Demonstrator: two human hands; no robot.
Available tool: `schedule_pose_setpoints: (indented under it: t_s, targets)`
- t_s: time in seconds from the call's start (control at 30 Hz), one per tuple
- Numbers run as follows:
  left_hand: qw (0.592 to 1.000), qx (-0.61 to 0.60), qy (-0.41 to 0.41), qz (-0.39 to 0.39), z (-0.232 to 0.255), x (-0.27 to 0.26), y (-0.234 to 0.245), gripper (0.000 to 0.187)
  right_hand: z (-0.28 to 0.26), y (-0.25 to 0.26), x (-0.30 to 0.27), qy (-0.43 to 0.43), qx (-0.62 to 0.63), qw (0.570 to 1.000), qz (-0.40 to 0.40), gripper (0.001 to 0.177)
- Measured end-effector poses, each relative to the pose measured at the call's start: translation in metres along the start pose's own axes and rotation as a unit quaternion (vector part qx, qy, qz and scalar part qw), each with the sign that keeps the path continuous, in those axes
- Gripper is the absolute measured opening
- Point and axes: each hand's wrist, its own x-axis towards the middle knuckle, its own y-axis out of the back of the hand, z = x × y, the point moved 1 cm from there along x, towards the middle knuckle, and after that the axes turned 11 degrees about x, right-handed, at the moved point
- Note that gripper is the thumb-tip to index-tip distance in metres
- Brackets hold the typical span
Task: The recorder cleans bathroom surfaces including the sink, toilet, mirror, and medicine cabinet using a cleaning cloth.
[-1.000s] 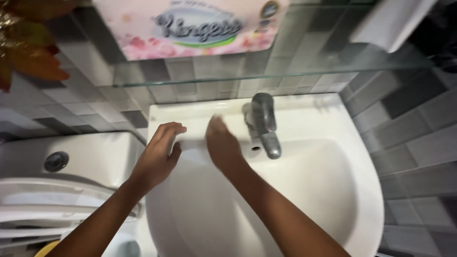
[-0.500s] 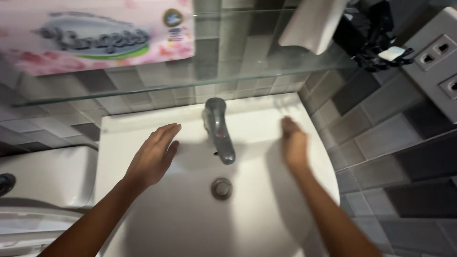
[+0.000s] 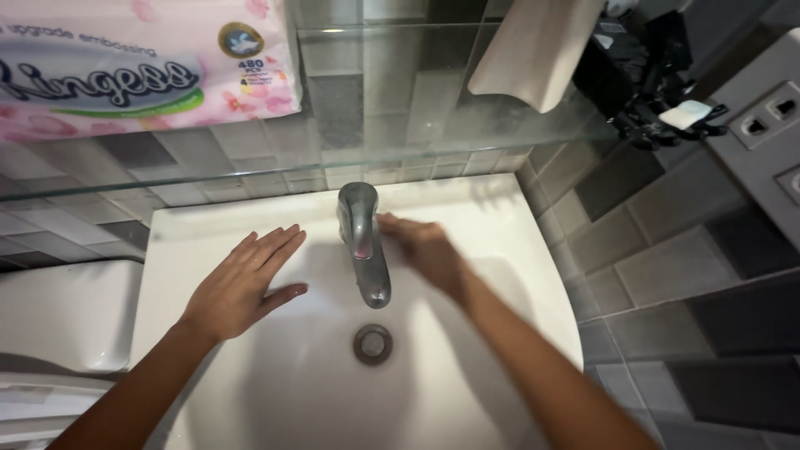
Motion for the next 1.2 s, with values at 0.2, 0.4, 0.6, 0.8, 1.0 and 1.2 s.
schedule_pose_setpoints:
  t_s: [0.2,0.4,0.6,0.8,1.0,1.2]
  targets:
    - [1.000,-0.022,-0.010,0.006,-0.003,0.000,0.000,0.079,0.042,0.069,-0.017,-0.265,-0.097,0.937,0.207,0.018]
    - [0.997,-0.057,-0.013,-0.046,-0.013,0.010,0.003,0.083,0.040,-0.017,0.029,-0.057,-0.016,0.988,0.143,0.024]
    - [0.999,0.002,-0.006,-0.051,-0.018,0.008,-0.011,0.068,0.016,0.022,0.030,-0.234,-0.123,0.960,0.093,0.016]
    - [0.997,0.014,0.021,-0.067,-0.016,0.009,-0.008,0.062,0.006,-0.035,0.054,-0.140,-0.027,0.984,0.110,0.024]
    - [0.998,0.011,0.002,-0.058,-0.020,0.010,-0.011,0.062,-0.012,0.037,0.047,-0.196,-0.035,0.978,0.060,0.026]
    - [0.999,0.013,0.010,-0.044,-0.018,0.009,-0.008,0.062,0.019,0.005,0.051,-0.176,0.110,0.976,0.064,0.023]
